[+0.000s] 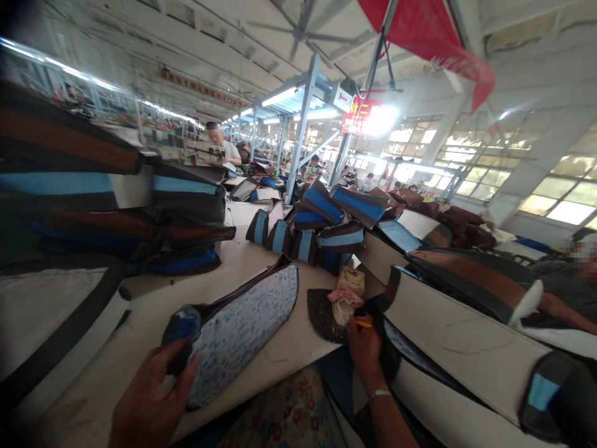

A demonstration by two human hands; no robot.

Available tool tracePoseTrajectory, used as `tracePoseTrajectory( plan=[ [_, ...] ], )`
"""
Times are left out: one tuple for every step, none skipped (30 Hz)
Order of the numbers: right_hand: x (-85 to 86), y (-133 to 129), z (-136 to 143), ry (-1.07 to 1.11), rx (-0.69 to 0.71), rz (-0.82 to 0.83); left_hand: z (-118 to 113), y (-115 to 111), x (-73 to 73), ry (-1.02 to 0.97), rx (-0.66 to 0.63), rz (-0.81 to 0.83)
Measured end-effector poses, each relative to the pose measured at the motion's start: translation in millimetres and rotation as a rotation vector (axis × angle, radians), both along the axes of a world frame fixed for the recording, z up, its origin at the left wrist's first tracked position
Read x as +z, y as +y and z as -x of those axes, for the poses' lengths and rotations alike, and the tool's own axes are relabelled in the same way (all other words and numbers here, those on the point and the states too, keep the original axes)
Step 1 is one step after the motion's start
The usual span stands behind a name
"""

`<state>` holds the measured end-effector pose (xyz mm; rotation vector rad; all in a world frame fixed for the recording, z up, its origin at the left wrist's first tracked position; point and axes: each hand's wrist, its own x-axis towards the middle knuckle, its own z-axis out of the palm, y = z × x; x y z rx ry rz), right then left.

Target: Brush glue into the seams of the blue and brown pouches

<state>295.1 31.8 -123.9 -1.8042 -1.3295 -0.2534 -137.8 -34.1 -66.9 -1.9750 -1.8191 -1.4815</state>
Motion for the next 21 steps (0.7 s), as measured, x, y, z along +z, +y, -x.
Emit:
tracePoseTrajectory(
  plan=[
    [0.3, 1, -1, 0.001, 0.024, -0.017, 1, 1, 2.3, -0.011, -0.039, -0.011],
    [1.2, 3, -1, -0.001, 0.054, -0.035, 1, 2, 6.2, -0.027, -0.082, -0.013],
    [2.5, 5, -1, -0.007, 0.089, -0.051, 1, 3, 11.7, -0.050, -0.123, -0.004],
    [4.0, 6, 0, -0.018, 0.127, -0.058, 1, 2, 18.6, -0.081, -0.158, 0.015],
    [5.4, 6, 1, -0.030, 0.170, -0.056, 1, 1, 26.4, -0.119, -0.186, 0.040],
    [6.5, 5, 2, -0.043, 0.215, -0.047, 1, 0, 34.6, -0.166, -0.203, 0.068],
    [7.2, 3, 4, -0.054, 0.261, -0.035, 1, -2, 42.8, -0.222, -0.209, 0.098],
    [7.9, 0, 6, -0.061, 0.304, -0.026, 2, -4, 50.5, -0.285, -0.211, 0.132],
    [8.7, -3, 7, -0.063, 0.338, -0.026, 3, -5, 57.5, -0.351, -0.213, 0.172],
    [10.5, -6, 9, -0.061, 0.360, -0.036, 4, -6, 63.7, -0.415, -0.228, 0.213],
    [14.0, -8, 12, -0.054, 0.370, -0.057, 4, -7, 69.0, -0.476, -0.253, 0.249],
    [19.9, -10, 16, -0.044, 0.371, -0.084, 5, -8, 73.7, -0.532, -0.288, 0.275],
    [29.0, -11, 22, -0.032, 0.366, -0.117, 4, -8, 77.8, -0.580, -0.328, 0.290],
    [41.6, -13, 31, -0.020, 0.362, -0.148, 4, -8, 81.6, -0.620, -0.366, 0.301],
    [57.8, -17, 43, 0.003, 0.365, -0.177, 2, -8, 85.2, -0.655, -0.397, 0.310],
    [77.3, -22, 57, 0.021, 0.374, -0.209, 1, -9, 88.5, -0.687, -0.419, 0.321],
    [99.3, -29, 75, 0.058, 0.401, -0.216, -1, -10, 91.8, -0.716, -0.438, 0.334],
    [122.7, -38, 95, 0.171, 0.448, -0.224, -4, -11, 94.9, -0.743, -0.455, 0.350],
    [146.4, -48, 116, 0.277, 0.520, -0.254, -6, -12, 97.9, -0.771, -0.471, 0.365],
    [168.9, -59, 137, 0.346, 0.622, -0.281, -8, -14, 100.6, -0.799, -0.486, 0.377],
    [189.0, -70, 158, 0.366, 0.717, -0.334, -10, -16, 103.1, -0.824, -0.500, 0.386]
  ],
)
